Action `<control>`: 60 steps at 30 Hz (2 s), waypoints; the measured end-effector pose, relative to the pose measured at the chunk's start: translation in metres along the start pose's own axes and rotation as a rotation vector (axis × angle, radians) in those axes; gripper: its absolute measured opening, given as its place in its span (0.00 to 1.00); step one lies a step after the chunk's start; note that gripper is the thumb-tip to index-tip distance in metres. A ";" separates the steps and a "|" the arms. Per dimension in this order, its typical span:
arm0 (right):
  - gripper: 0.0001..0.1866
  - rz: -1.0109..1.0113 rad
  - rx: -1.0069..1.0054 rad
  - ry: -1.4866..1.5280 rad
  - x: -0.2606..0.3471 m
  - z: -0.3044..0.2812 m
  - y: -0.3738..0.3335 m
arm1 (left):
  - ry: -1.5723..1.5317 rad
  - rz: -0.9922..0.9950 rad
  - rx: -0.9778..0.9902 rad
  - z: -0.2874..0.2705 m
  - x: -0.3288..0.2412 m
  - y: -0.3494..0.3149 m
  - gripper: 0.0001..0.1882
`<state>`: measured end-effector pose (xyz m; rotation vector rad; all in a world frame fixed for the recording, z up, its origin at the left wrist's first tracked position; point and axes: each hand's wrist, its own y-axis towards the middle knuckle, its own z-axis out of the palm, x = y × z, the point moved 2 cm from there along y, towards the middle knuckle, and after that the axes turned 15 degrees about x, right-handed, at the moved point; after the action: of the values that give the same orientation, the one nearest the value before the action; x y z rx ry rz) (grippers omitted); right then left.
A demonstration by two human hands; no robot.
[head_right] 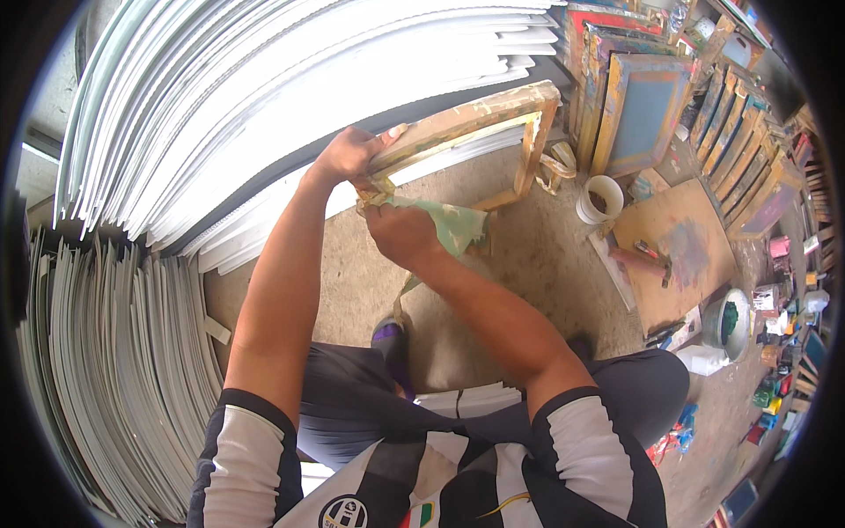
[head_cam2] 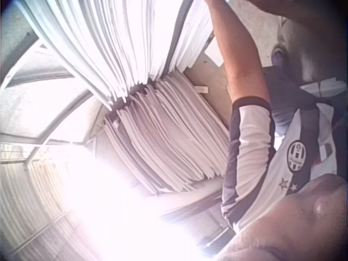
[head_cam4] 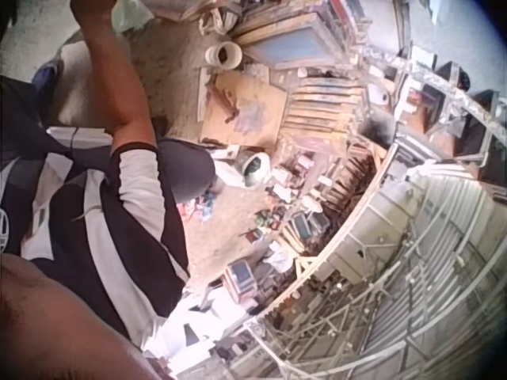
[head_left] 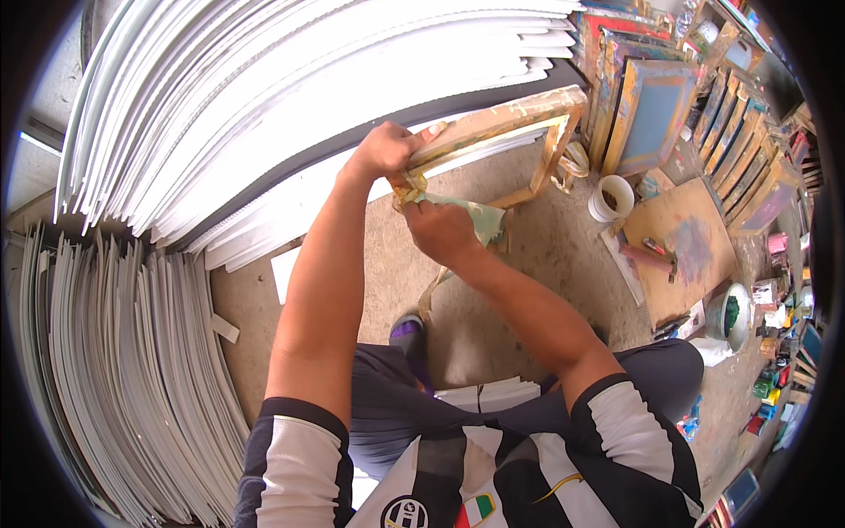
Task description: The person sits on the floor and disassembles a wooden frame by hand. They peel off a green fabric or paper layer from the frame, remove a yellow strip, and then separate the wooden pieces. The person then picks up a pink rectangular object and wipes it with a cloth.
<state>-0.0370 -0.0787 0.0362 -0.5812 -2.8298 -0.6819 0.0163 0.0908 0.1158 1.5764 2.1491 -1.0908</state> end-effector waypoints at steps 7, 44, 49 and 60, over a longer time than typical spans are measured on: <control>0.05 0.064 -0.007 0.037 -0.003 -0.003 -0.010 | -0.022 0.004 -0.002 0.007 -0.008 -0.007 0.48; 0.07 0.098 -0.122 0.045 -0.005 0.032 0.047 | 0.078 -0.164 -0.052 -0.003 -0.014 -0.001 0.48; 0.05 0.082 0.146 0.036 -0.003 0.035 0.029 | 0.181 -0.216 -0.074 -0.004 -0.019 0.002 0.49; 0.16 0.058 0.083 0.375 -0.027 0.014 -0.034 | 0.077 -0.080 -0.249 -0.022 0.002 0.017 0.43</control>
<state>-0.0277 -0.1087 0.0037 -0.4636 -2.4703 -0.5892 0.0355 0.1092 0.1228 1.4517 2.3119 -0.7592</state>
